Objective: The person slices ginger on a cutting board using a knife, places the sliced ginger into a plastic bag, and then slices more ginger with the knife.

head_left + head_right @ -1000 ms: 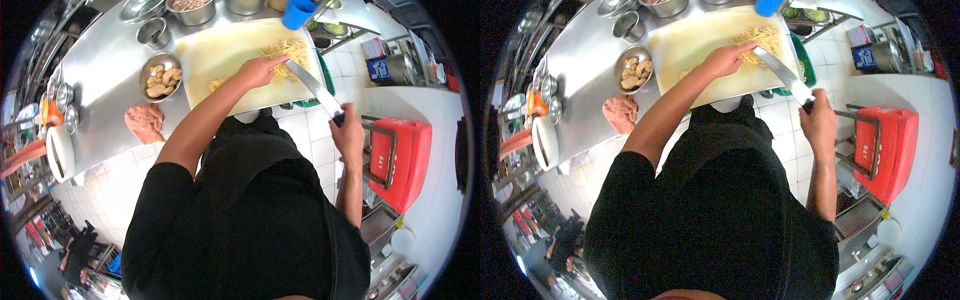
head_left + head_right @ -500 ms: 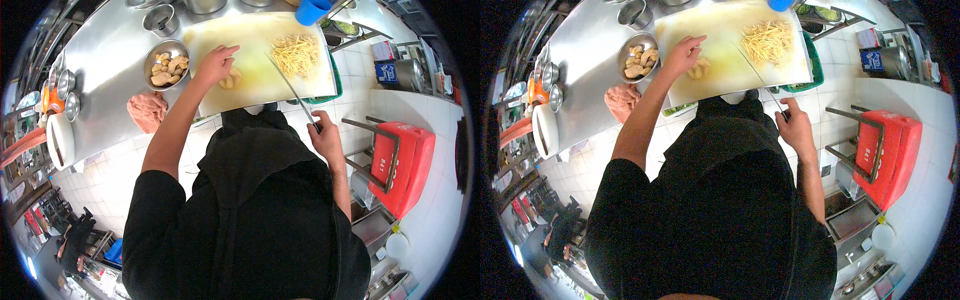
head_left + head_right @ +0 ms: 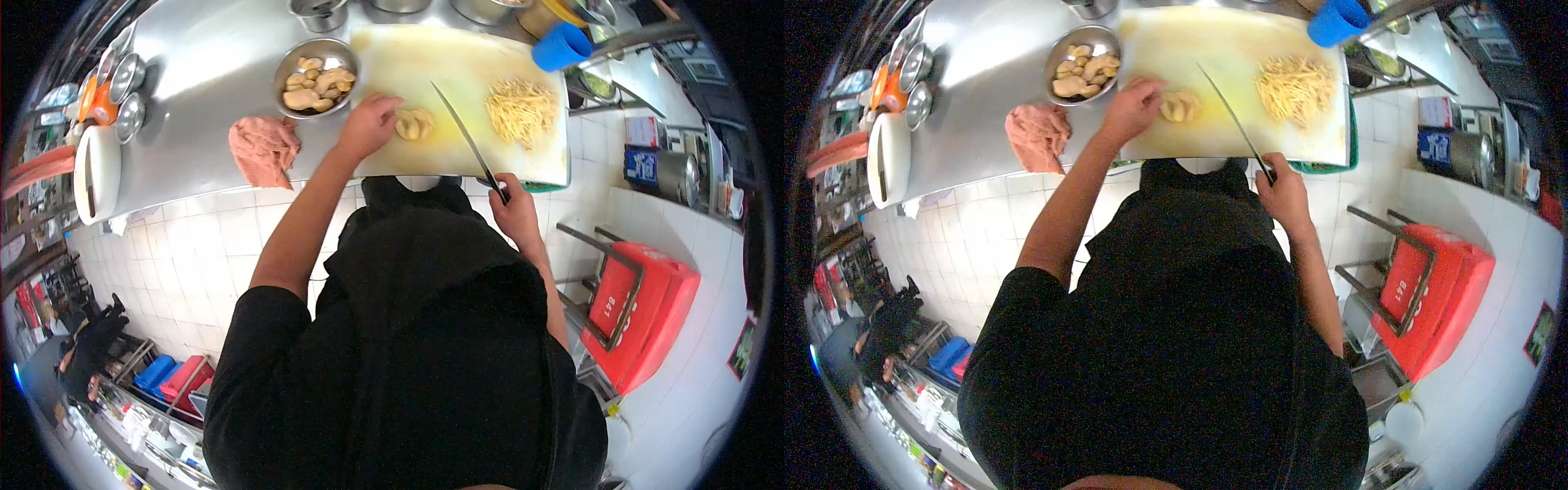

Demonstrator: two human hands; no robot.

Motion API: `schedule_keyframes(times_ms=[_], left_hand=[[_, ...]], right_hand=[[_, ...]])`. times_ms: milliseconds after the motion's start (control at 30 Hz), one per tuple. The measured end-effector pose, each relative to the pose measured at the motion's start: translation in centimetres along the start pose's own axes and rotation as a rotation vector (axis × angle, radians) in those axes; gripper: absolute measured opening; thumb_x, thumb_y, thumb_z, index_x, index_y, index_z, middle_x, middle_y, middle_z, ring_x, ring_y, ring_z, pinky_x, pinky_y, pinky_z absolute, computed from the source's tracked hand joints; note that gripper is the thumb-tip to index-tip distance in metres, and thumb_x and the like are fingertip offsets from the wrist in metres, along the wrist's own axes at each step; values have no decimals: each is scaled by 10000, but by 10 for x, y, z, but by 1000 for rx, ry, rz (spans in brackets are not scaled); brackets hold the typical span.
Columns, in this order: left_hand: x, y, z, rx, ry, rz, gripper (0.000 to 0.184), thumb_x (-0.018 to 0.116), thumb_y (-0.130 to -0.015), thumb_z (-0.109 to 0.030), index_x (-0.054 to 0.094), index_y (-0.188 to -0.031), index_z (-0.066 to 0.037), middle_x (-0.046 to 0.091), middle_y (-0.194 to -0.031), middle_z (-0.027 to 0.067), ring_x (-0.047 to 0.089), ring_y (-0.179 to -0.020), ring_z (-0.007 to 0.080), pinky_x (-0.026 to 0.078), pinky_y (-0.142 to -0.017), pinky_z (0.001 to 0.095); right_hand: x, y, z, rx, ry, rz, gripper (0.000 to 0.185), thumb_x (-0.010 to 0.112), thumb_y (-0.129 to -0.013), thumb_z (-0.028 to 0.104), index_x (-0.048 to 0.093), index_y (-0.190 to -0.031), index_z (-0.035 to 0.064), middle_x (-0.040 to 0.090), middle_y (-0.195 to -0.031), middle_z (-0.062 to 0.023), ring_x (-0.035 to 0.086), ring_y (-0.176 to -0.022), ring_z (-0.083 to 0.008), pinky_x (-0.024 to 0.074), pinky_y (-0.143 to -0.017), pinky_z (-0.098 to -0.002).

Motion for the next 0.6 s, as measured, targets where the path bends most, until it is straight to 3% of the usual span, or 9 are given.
schedule_keyframes(times_ms=[67,133,200,233,267,300,333,367,600], left_hand=[[5,4,7,129,-96,-41,372,688,-895,-64,703,-1266,-77,688,-1108,172,693,-1001,363,578,-878,436],[18,4,13,41,-53,76,385,676,-862,-58,705,-1246,-59,694,-1221,179,654,-1169,377,533,-1015,462],[25,2,18,118,-99,46,370,694,-846,-81,708,-1215,-61,684,-1269,185,634,-1217,378,488,-1086,474],[16,2,4,170,-68,-27,367,727,-808,-107,712,-1172,-59,685,-1227,180,637,-1191,384,495,-1068,472],[31,-2,16,207,-130,-4,380,745,-767,-111,713,-1141,-55,679,-1141,164,645,-1124,388,516,-1018,481],[30,-4,14,201,-146,7,373,742,-755,-103,717,-1124,-56,668,-1104,160,647,-1091,389,524,-986,485],[29,-5,11,200,-153,24,366,738,-743,-94,720,-1107,-57,657,-1067,156,649,-1059,390,532,-954,490],[28,-6,11,213,-153,-5,316,735,-745,-94,723,-1060,-67,658,-1055,151,651,-1039,385,535,-930,484],[27,-2,14,146,-133,-39,170,727,-750,-66,697,-917,-70,634,-1011,149,653,-985,377,536,-872,479]], right_hand=[[4,-4,7,-16,50,8,320,683,-930,163,634,-1231,64,736,-1018,-264,715,-980,-461,567,-845,-499],[15,-7,-16,-130,33,18,387,643,-942,105,612,-1318,22,701,-1221,-285,704,-1099,-431,558,-933,-473],[31,-11,-36,-190,-139,-27,380,625,-959,33,602,-1338,20,733,-1102,-236,734,-977,-322,568,-861,-407],[23,-9,-16,-54,-46,37,343,632,-956,17,599,-1297,-1,727,-1012,-224,712,-892,-264,562,-838,-412],[33,-13,-43,-131,-93,18,338,622,-954,26,597,-1291,21,720,-977,-224,701,-850,-259,557,-793,-408],[39,-16,-57,-195,-39,-33,281,637,-970,60,603,-1246,22,713,-900,-240,686,-765,-340,545,-716,-426],[32,-12,-37,-73,7,24,282,649,-966,61,598,-1240,18,709,-915,-253,692,-775,-363,549,-726,-433],[35,-13,-41,-144,-68,13,299,663,-961,61,593,-1248,17,710,-927,-261,703,-796,-383,554,-740,-445],[35,-22,-27,-96,66,-7,331,682,-954,78,594,-1268,21,722,-955,-276,728,-852,-388,561,-771,-431]])
Point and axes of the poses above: each hand's wrist, its own y-axis away from the middle knuckle, its own x-axis out of the palm, z = x × y, the point moved 2 cm from there along -y, towards the middle knuckle
